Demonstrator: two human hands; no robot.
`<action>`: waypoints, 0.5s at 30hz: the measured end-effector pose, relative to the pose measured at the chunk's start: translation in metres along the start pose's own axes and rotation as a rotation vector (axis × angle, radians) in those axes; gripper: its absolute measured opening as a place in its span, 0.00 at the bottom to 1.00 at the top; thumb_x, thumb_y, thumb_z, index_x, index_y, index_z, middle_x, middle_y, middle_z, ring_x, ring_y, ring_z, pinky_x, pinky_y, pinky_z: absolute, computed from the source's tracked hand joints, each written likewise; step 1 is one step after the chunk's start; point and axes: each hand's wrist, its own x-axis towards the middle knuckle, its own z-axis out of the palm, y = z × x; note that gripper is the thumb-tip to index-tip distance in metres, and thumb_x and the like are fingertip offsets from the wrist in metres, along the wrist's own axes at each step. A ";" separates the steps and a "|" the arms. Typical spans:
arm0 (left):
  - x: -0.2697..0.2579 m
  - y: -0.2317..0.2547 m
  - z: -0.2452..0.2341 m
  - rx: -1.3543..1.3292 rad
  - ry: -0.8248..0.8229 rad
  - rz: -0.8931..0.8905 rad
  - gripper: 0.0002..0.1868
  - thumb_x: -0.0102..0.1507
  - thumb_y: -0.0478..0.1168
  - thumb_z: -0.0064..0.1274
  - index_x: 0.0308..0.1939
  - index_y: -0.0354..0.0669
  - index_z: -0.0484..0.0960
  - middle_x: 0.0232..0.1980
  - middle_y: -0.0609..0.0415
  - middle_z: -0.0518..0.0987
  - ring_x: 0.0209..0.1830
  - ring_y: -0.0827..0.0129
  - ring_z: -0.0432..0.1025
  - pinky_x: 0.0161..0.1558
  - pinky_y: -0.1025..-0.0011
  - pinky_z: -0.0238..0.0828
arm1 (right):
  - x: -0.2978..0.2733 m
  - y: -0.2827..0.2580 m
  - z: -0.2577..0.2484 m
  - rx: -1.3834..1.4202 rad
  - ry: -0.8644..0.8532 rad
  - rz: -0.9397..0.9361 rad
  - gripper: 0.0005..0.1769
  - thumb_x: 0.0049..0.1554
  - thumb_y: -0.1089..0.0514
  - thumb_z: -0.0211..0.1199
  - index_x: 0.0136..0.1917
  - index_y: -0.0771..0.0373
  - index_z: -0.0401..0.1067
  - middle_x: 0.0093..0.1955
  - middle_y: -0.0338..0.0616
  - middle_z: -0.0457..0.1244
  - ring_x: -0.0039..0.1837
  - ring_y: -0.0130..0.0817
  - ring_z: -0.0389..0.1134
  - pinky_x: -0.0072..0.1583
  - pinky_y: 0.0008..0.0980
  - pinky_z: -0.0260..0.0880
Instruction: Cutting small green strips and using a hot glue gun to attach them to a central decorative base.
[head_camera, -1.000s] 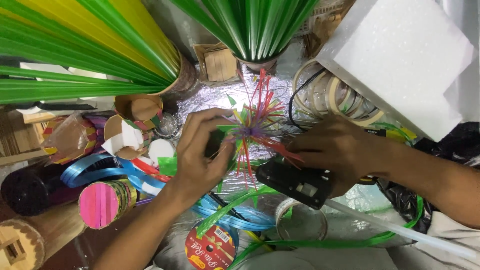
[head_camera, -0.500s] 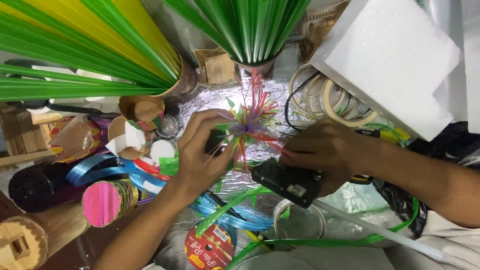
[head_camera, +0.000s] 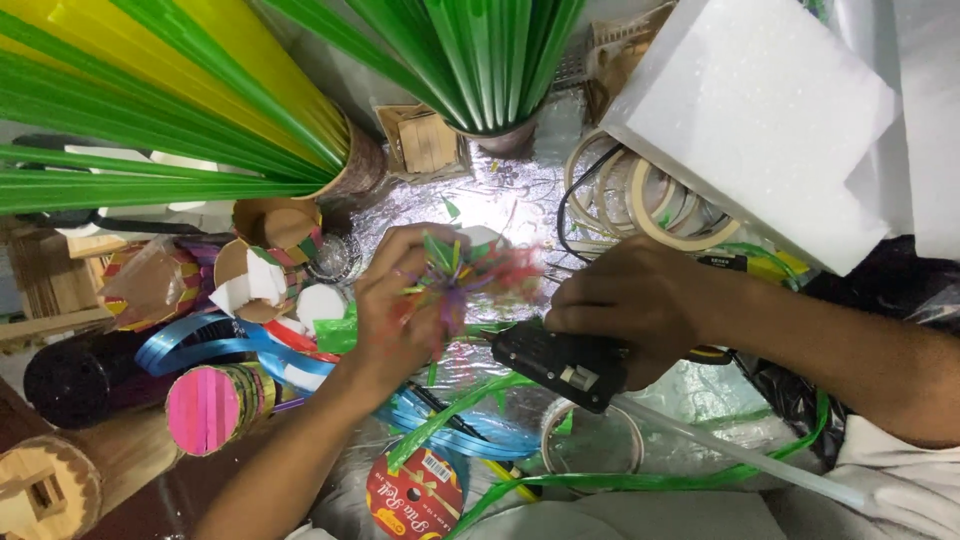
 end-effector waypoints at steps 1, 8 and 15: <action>0.001 0.003 0.001 -0.198 0.009 -0.107 0.16 0.64 0.31 0.57 0.56 0.36 0.76 0.54 0.48 0.79 0.55 0.61 0.76 0.58 0.66 0.75 | 0.000 0.000 0.000 -0.001 0.013 -0.003 0.22 0.56 0.42 0.62 0.55 0.60 0.70 0.47 0.40 0.68 0.34 0.38 0.67 0.33 0.41 0.67; -0.007 -0.017 0.010 -0.029 0.034 -0.029 0.20 0.61 0.22 0.63 0.56 0.31 0.79 0.51 0.46 0.78 0.49 0.60 0.74 0.46 0.71 0.77 | -0.010 0.003 0.004 -0.036 -0.025 -0.008 0.25 0.55 0.41 0.64 0.58 0.58 0.68 0.49 0.38 0.67 0.35 0.37 0.67 0.33 0.41 0.67; -0.004 -0.003 0.001 -0.135 -0.013 -0.109 0.15 0.65 0.24 0.57 0.56 0.28 0.77 0.57 0.45 0.72 0.53 0.61 0.74 0.54 0.70 0.74 | -0.008 0.003 0.003 -0.042 -0.047 -0.002 0.26 0.54 0.39 0.63 0.57 0.57 0.70 0.49 0.37 0.66 0.37 0.37 0.68 0.35 0.42 0.68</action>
